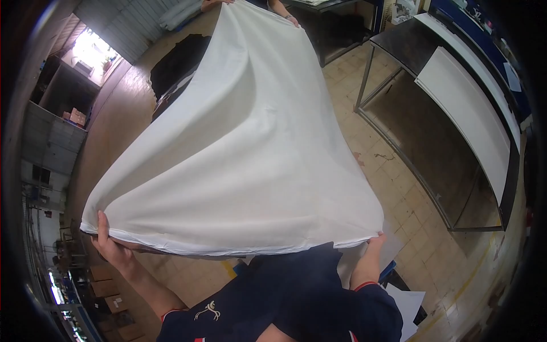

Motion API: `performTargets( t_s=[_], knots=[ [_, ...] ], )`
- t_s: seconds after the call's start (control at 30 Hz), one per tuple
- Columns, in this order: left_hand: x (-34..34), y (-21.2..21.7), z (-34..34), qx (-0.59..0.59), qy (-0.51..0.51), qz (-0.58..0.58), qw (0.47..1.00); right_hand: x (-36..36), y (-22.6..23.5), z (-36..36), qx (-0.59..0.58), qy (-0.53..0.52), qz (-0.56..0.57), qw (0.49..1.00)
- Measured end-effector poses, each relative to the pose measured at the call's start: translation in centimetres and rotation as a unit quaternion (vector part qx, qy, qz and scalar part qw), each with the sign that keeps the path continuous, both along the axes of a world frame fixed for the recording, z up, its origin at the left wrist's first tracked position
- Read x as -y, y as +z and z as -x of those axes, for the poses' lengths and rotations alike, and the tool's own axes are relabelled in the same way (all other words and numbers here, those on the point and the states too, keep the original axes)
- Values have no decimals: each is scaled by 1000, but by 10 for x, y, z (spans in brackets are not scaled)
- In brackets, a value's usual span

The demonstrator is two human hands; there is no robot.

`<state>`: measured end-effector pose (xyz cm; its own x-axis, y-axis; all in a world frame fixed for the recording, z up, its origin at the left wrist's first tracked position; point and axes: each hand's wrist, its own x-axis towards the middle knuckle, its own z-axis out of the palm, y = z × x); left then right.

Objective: Handling and positioning large sheets of white fabric on a cutting table in a factory.

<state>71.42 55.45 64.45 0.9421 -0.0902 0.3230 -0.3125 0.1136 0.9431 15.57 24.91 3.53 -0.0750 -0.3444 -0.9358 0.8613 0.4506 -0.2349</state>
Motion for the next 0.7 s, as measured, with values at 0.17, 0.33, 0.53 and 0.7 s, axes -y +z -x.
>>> performTargets(
  t_s=[0.17,0.33,0.53,0.7],
  knots=[
    [-14,5,6,-26,16,-12,999,-14,21,-21,13,67,47,997],
    [-21,11,6,-19,13,-17,1000,6,1,-2,-171,49,65,982],
    [-14,13,10,-1,35,-23,999,38,28,3,14,65,98,993],
    [-20,3,-11,-16,22,-32,999,49,52,-31,38,144,249,957]
  ],
)
